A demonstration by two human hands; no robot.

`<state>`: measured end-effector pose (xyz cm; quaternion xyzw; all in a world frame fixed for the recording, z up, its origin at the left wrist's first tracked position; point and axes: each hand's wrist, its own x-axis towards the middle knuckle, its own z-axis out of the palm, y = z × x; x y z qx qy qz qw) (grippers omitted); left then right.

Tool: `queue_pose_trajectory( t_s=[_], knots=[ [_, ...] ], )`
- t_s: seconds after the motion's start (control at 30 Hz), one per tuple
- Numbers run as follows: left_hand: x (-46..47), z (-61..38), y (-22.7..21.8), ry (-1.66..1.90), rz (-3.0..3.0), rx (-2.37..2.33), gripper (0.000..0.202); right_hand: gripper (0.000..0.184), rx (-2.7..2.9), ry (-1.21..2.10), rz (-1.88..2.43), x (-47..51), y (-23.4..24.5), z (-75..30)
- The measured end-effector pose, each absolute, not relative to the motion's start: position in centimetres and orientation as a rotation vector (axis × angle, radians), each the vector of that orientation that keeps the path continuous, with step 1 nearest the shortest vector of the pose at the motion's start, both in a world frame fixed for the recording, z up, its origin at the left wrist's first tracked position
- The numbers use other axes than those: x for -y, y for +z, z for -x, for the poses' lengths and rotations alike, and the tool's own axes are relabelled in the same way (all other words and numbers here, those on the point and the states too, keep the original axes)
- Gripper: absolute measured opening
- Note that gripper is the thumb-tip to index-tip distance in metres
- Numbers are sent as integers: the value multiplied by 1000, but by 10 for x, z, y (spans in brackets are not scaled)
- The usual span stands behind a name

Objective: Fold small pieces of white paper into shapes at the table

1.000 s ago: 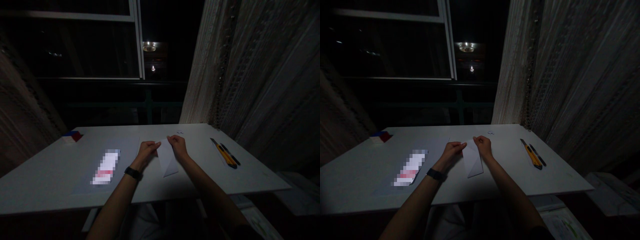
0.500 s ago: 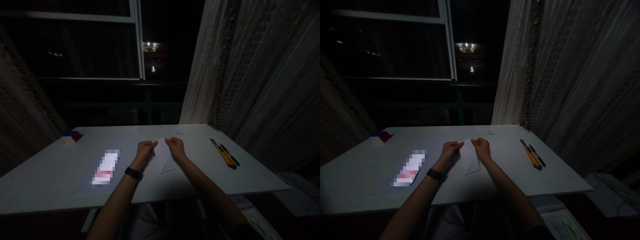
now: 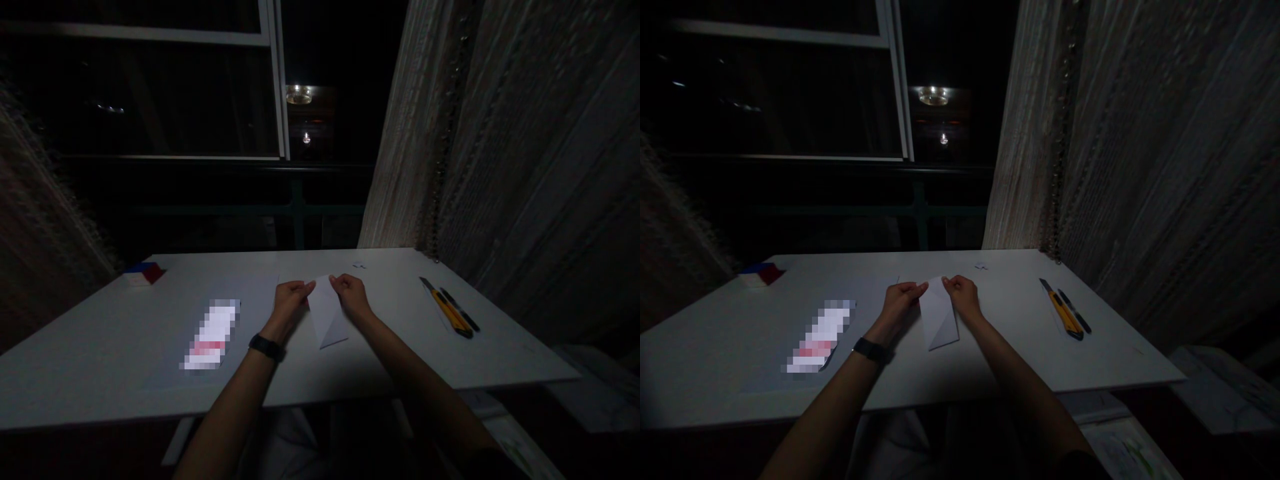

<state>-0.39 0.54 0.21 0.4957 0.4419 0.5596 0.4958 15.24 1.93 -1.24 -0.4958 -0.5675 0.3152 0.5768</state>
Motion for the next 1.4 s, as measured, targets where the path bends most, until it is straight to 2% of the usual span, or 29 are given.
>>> queue_pose_trajectory(
  t_s=[0.17,0.3,0.47,0.57,0.8,1.03,1.23,1.4],
  knots=[
    [-6,9,4,1549,-1133,-1082,33,37,1416,836,1108,-15,-12,-148],
    [-5,11,9,1554,-1103,-998,28,34,1474,778,1124,-12,-5,-153],
    [-1,9,9,1269,-1245,-918,28,29,1902,808,1127,-6,13,-171],
    [-3,6,1,1140,-1375,-1039,27,26,2092,815,1171,-1,19,-179],
    [-5,2,0,1178,-1506,-1258,32,32,2150,873,1221,-1,21,-194],
    [6,6,10,818,-1711,-1113,33,31,2296,963,1129,0,25,-197],
    [7,7,9,806,-1702,-1175,31,25,2229,1111,1102,1,26,-202],
    [10,7,9,666,-1707,-983,30,24,2239,1203,1033,-1,24,-205]
  ],
)
